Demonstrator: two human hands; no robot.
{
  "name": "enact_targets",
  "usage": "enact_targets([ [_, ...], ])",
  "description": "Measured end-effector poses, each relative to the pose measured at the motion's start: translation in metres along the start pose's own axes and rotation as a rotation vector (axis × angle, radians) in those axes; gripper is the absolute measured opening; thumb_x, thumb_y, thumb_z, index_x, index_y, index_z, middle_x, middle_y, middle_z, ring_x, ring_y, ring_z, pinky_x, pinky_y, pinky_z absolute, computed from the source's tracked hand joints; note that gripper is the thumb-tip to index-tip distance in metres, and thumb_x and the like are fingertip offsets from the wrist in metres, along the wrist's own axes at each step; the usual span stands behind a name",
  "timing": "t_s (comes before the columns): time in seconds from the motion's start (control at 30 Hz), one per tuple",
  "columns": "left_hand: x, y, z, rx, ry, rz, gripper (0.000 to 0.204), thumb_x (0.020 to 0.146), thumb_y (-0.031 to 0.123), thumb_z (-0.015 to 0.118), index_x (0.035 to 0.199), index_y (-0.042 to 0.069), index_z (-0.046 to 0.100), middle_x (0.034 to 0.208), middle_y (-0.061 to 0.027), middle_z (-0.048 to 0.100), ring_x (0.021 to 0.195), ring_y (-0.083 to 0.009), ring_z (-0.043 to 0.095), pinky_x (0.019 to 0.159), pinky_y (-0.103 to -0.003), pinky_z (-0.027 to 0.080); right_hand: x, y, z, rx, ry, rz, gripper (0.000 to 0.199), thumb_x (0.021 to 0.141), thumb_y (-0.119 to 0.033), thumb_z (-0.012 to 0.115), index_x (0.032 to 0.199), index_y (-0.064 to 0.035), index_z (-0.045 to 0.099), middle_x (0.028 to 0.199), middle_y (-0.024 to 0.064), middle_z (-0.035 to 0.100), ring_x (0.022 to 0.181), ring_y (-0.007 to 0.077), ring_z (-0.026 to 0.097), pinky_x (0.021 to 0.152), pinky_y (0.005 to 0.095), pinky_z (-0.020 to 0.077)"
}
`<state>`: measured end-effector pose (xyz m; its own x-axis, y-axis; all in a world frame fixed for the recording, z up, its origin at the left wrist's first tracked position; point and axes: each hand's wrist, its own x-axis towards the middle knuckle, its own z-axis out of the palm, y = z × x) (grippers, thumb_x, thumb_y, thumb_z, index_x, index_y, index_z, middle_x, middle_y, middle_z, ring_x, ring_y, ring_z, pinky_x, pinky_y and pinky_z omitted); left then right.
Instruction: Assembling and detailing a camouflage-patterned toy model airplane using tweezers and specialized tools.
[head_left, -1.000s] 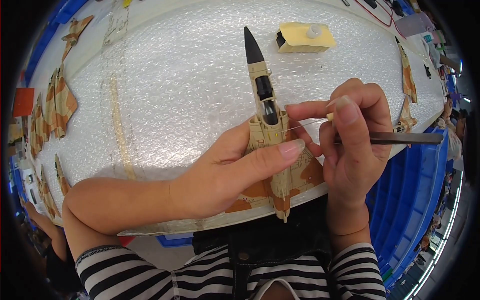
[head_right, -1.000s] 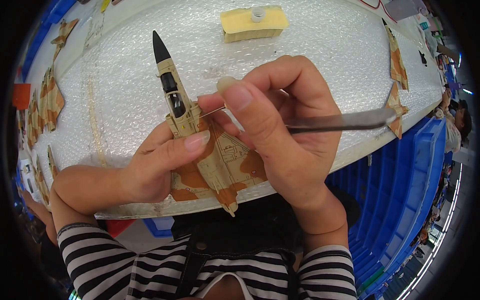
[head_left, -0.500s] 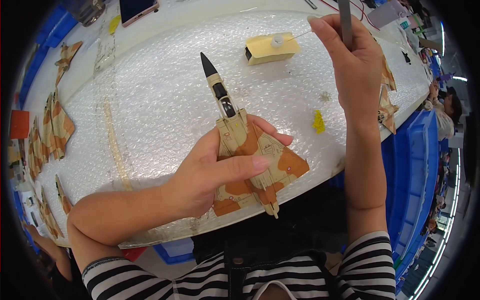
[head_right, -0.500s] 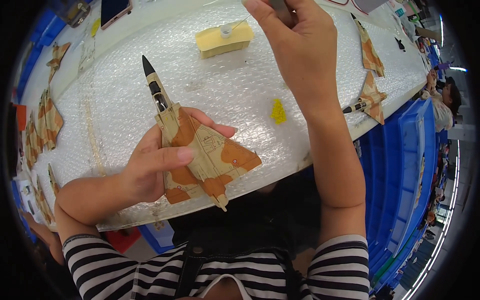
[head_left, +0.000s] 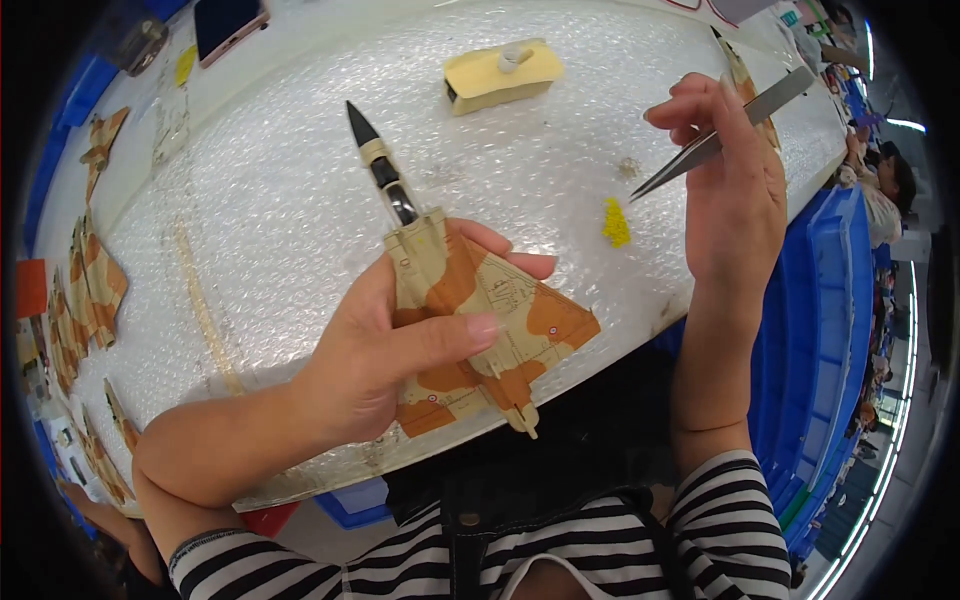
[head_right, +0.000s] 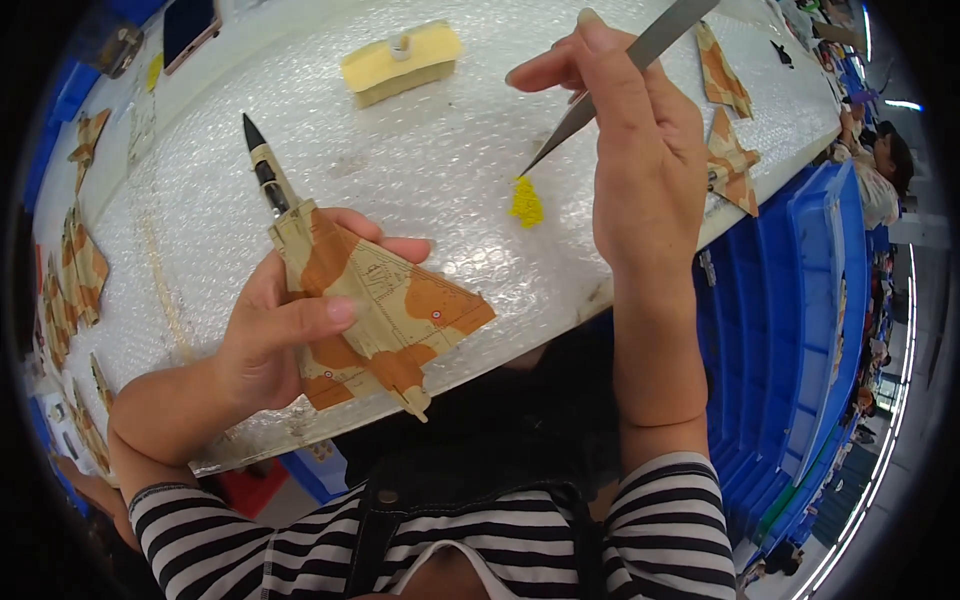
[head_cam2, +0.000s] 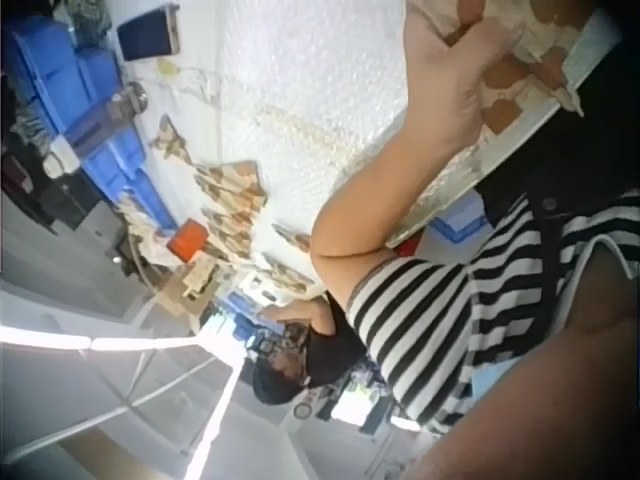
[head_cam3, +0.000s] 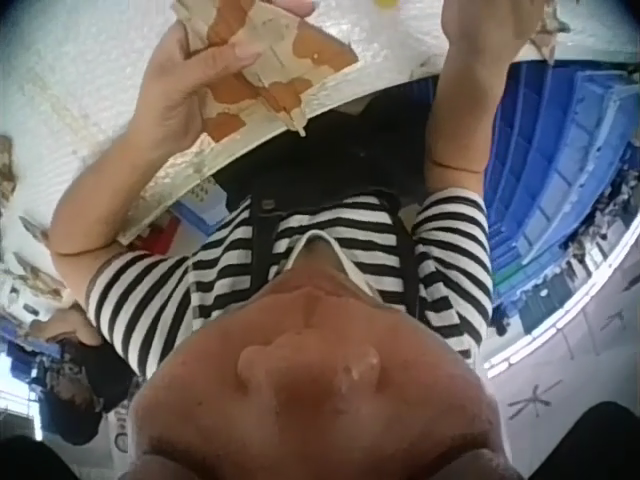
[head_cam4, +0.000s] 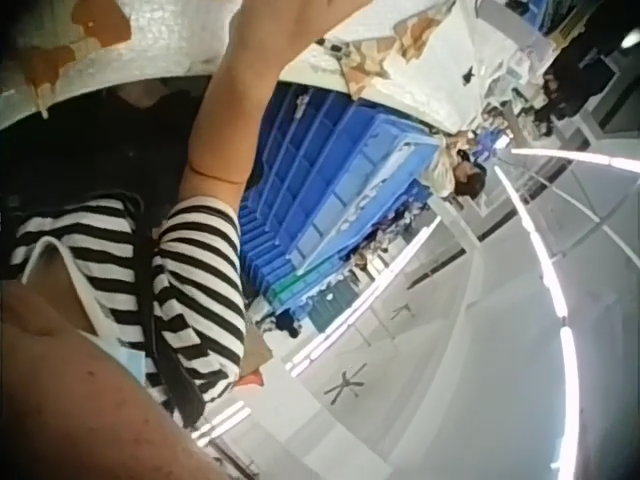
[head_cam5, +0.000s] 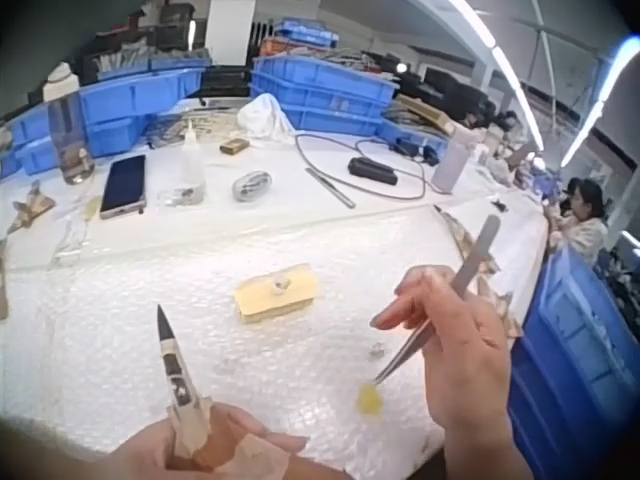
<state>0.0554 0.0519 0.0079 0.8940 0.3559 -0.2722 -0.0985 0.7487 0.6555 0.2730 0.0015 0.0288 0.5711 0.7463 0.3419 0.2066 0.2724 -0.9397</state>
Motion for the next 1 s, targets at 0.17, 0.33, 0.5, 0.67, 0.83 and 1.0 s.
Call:
enact_targets([
  [0.17, 0.005, 0.001, 0.001, 0.005, 0.025, 0.006, 0.046, 0.071, -0.002, 0.053, 0.114, 0.004, 0.036, 0.116, -0.0204, 0.048, 0.097, -0.0257, 0.054, 0.085, -0.037, 0.044, -0.026, -0.002, -0.040, 0.225, 0.096, 0.198, 0.013, 0.079, -0.008, 0.058, 0.087, 0.0014, 0.053, 0.068, 0.0085, 0.054, 0.059, 0.0113, 0.049, 0.058, 0.0178, 0.0407],
  [0.33, 0.007, -0.002, 0.003, -0.039, 0.048, 0.012, 0.048, 0.069, -0.004, 0.051, 0.114, 0.004, 0.036, 0.116, -0.0224, 0.047, 0.099, -0.0280, 0.052, 0.087, -0.039, 0.042, -0.047, 0.006, -0.047, 0.119, 0.065, 0.271, 0.013, 0.076, -0.002, 0.059, 0.087, 0.0023, 0.053, 0.073, 0.0095, 0.056, 0.062, 0.0123, 0.052, 0.062, 0.0197, 0.0440],
  [0.5, 0.008, -0.004, 0.002, -0.069, 0.052, 0.010, 0.049, 0.068, -0.005, 0.051, 0.113, 0.004, 0.035, 0.116, -0.0240, 0.046, 0.101, -0.0297, 0.052, 0.088, -0.041, 0.040, -0.062, 0.007, -0.046, 0.018, 0.073, 0.273, 0.016, 0.073, 0.003, 0.060, 0.087, 0.0024, 0.053, 0.079, 0.0108, 0.057, 0.065, 0.0131, 0.054, 0.064, 0.0211, 0.0458],
  [0.67, 0.008, -0.003, 0.001, -0.091, 0.038, -0.008, 0.049, 0.068, -0.005, 0.051, 0.113, 0.004, 0.034, 0.117, -0.0248, 0.045, 0.102, -0.0305, 0.051, 0.089, -0.042, 0.040, -0.067, 0.017, -0.050, -0.203, -0.026, 0.037, 0.018, 0.072, 0.008, 0.057, 0.088, 0.0029, 0.050, 0.082, 0.0156, 0.057, 0.066, 0.0194, 0.059, 0.064, 0.0241, 0.0494],
  [0.83, 0.009, -0.003, 0.000, -0.111, 0.036, -0.024, 0.049, 0.068, -0.005, 0.051, 0.112, 0.005, 0.034, 0.117, -0.0254, 0.044, 0.103, -0.0310, 0.050, 0.090, -0.043, 0.039, -0.066, 0.021, -0.051, -0.303, -0.079, -0.081, 0.019, 0.071, 0.009, 0.057, 0.087, 0.0026, 0.049, 0.082, 0.0169, 0.056, 0.066, 0.0212, 0.059, 0.064, 0.0251, 0.0504],
  [1.0, 0.010, -0.002, 0.000, -0.124, 0.034, -0.038, 0.049, 0.068, -0.006, 0.051, 0.112, 0.005, 0.034, 0.118, -0.0257, 0.044, 0.105, -0.0312, 0.050, 0.091, -0.044, 0.038, -0.065, 0.022, -0.052, -0.291, -0.088, -0.106, 0.018, 0.071, 0.008, 0.057, 0.086, 0.0015, 0.049, 0.082, 0.0163, 0.056, 0.065, 0.0205, 0.059, 0.063, 0.0253, 0.0504],
])
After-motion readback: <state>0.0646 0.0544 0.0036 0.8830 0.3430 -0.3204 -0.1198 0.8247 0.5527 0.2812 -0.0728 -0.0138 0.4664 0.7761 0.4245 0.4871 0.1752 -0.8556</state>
